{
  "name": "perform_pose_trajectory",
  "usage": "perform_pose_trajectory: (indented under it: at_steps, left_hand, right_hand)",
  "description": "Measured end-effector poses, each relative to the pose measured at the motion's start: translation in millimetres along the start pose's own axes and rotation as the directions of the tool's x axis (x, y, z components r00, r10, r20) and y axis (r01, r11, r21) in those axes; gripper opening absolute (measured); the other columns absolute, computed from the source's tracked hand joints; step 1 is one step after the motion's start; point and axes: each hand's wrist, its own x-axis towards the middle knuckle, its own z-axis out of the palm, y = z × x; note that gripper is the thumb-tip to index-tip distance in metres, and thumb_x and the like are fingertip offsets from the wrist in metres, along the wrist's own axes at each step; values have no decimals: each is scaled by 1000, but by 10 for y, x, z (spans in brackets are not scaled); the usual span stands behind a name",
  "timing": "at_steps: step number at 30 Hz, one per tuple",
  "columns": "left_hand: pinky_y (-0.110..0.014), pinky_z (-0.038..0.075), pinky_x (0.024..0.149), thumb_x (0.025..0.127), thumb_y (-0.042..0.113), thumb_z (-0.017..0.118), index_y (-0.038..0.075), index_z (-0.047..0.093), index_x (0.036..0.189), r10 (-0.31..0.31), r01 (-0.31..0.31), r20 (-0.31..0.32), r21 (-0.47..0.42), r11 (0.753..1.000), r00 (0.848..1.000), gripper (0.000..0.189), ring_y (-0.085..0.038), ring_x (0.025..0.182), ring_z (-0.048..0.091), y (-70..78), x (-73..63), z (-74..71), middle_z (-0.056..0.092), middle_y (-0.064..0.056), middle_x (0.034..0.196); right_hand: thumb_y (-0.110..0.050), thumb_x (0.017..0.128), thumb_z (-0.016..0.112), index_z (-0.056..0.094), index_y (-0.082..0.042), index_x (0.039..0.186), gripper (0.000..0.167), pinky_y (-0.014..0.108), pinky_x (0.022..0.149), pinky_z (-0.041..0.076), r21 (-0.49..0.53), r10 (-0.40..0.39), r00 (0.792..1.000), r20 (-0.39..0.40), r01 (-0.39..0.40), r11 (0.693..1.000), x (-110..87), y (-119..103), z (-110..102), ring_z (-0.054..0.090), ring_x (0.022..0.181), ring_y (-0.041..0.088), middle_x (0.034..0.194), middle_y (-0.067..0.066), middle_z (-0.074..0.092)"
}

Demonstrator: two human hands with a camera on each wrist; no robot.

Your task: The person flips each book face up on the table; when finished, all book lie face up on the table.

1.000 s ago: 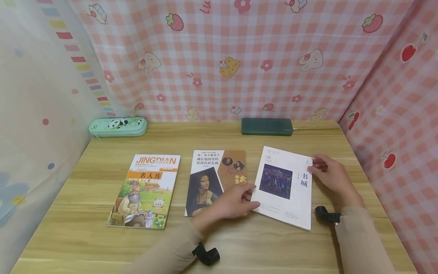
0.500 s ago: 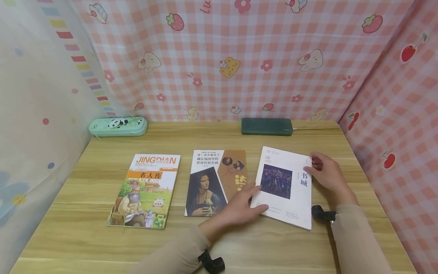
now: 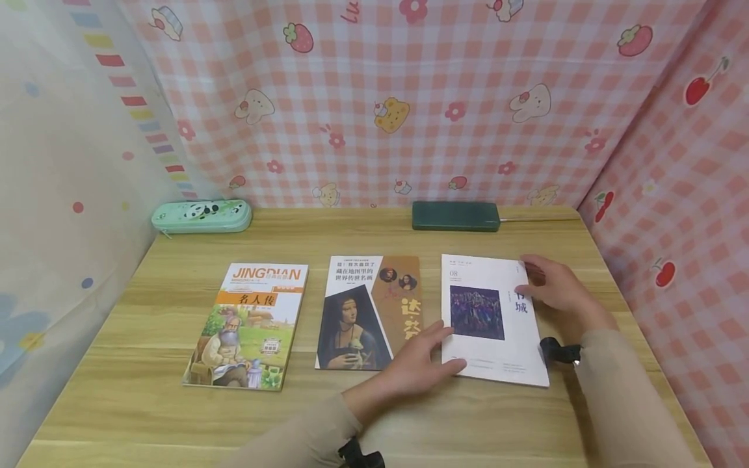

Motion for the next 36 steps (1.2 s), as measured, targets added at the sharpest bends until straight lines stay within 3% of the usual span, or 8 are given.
perform_pose_trajectory:
  at_steps: [7, 19, 31, 36]
  left_hand:
    - [-34, 35, 117, 94, 40, 70, 3, 54, 145, 10, -10, -7, -5, 1000, 1000, 65, -33, 141, 43, 14, -18, 50, 43, -21, 154]
    - [-36, 37, 116, 93, 39, 71, 3, 55, 144, -5, 5, -35, -2, 1000, 999, 64, -33, 140, 45, 8, -43, 36, 44, -19, 154]
    - [-37, 35, 118, 94, 39, 70, 9, 53, 147, -14, 11, -55, -47, 999, 998, 63, -27, 142, 43, -102, -39, 5, 43, -11, 156]
    - [-45, 30, 120, 96, 39, 67, 10, 46, 152, 37, -37, -82, -4, 999, 996, 66, -30, 147, 35, -202, -97, -227, 36, -12, 161]
  right_hand:
    - [-29, 95, 72, 37, 7, 150, 75, 65, 112, 31, 80, 26, 995, 97, -33, 996, 44, 19, -60, 32, 141, 54, 153, 34, 37]
    - [-35, 100, 65, 33, 7, 152, 75, 62, 113, 31, 158, 69, 992, 104, -85, 984, 108, -16, -37, 32, 143, 51, 154, 33, 35]
    - [-41, 102, 60, 36, 6, 152, 72, 64, 113, 31, 196, 138, 990, -42, -127, 972, 89, -37, 102, 38, 139, 50, 151, 33, 40]
    - [-39, 101, 62, 40, 5, 149, 68, 68, 109, 34, 107, 105, 987, -124, -92, 990, 7, -158, 205, 42, 134, 54, 148, 35, 42]
